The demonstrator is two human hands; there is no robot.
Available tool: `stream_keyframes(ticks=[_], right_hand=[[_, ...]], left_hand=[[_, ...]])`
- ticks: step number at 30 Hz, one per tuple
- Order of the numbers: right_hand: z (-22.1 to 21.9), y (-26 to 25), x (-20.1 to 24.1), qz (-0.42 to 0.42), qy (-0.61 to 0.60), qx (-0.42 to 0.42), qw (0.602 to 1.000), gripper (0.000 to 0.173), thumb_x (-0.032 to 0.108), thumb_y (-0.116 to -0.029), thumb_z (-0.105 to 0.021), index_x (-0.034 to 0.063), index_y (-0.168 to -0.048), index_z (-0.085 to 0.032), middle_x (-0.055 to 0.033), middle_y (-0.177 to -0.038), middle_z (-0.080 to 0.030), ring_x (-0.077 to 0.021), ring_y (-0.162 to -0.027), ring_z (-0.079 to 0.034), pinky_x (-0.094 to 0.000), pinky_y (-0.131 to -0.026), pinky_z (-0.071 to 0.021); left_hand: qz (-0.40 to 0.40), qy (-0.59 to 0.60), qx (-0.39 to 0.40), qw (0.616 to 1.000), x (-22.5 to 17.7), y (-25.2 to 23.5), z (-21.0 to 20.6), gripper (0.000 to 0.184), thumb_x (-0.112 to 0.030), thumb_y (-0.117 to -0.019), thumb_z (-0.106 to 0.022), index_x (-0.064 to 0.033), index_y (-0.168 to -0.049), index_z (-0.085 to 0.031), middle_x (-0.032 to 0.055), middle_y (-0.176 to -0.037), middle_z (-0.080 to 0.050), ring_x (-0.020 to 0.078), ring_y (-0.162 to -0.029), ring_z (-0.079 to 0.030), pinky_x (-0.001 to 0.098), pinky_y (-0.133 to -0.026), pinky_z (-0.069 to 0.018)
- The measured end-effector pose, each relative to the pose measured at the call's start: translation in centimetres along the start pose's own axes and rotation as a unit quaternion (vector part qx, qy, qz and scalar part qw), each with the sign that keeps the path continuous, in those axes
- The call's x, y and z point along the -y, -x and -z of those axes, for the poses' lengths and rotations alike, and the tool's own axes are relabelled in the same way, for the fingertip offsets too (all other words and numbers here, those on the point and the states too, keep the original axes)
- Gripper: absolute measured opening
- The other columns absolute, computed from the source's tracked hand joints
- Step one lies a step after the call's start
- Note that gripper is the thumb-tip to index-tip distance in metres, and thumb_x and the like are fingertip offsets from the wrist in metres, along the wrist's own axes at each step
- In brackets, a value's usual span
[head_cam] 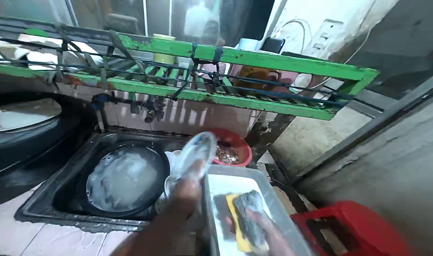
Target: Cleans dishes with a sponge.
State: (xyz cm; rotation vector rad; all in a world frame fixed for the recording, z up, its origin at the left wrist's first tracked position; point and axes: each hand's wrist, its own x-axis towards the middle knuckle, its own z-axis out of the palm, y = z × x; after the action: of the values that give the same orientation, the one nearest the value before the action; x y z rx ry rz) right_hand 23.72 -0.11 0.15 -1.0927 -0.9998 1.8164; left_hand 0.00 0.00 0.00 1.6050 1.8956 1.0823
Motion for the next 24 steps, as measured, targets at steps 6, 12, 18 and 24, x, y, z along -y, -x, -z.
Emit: stream_keyframes(ticks=[6, 12, 18, 24], right_hand=[[5.1, 2.0, -0.1, -0.062, 0.538, -0.115, 0.833, 0.073, 0.023, -0.086, -0.079, -0.0006, -0.147, -0.047, -0.0273, -0.125, -0.066, -0.0417, -0.116, -0.065, -0.062, -0.102, -0.049], [6.0, 1.2, -1.7, -0.125, 0.616, -0.064, 0.775, 0.072, 0.032, -0.0865, -0.077, 0.0049, -0.147, -0.049, -0.0233, -0.128, -0.066, -0.0413, -0.118, -0.065, -0.065, -0.1, -0.0487], [7.7, 0.4, -2.4, -0.114, 0.576, -0.053, 0.808, 0.064, 0.025, -0.0835, -0.078, 0.001, -0.138, -0.056, -0.0234, -0.125, -0.066, -0.0395, -0.115, -0.065, -0.0621, -0.099, -0.0513], [8.1, 0.0, -2.7, -0.142, 0.501, -0.09, 0.849, 0.062, 0.03, -0.0852, -0.077, 0.0048, -0.138, -0.056, -0.0224, -0.126, -0.066, -0.0392, -0.118, -0.064, -0.0631, -0.1, -0.0495]], left_hand=[[0.134, -0.148, 0.081, 0.977, 6.3, -4.0, 1.8, 0.058, -0.015, -0.1037, -0.051, -0.0111, -0.159, -0.035, 0.0139, -0.157, -0.045, 0.0301, -0.143, -0.046, 0.0497, -0.117, -0.0386], [-0.061, -0.21, 0.307, 0.926, -4.9, -4.2, -7.2, 0.044, -0.006, -0.1021, -0.046, -0.0053, -0.145, -0.055, 0.0151, -0.154, -0.049, 0.035, -0.141, -0.047, 0.056, -0.113, -0.0415], [0.079, -0.277, 0.374, 0.881, -5.0, -3.4, -11.0, 0.048, -0.009, -0.1002, -0.053, 0.0015, -0.147, -0.047, 0.0243, -0.145, -0.053, 0.0437, -0.134, -0.051, 0.0609, -0.105, -0.0457], [0.079, -0.261, 0.376, 0.886, -4.5, -6.3, -10.2, 0.044, -0.016, -0.0964, -0.06, 0.007, -0.134, -0.055, 0.027, -0.131, -0.061, 0.0407, -0.123, -0.059, 0.0581, -0.103, -0.0476]])
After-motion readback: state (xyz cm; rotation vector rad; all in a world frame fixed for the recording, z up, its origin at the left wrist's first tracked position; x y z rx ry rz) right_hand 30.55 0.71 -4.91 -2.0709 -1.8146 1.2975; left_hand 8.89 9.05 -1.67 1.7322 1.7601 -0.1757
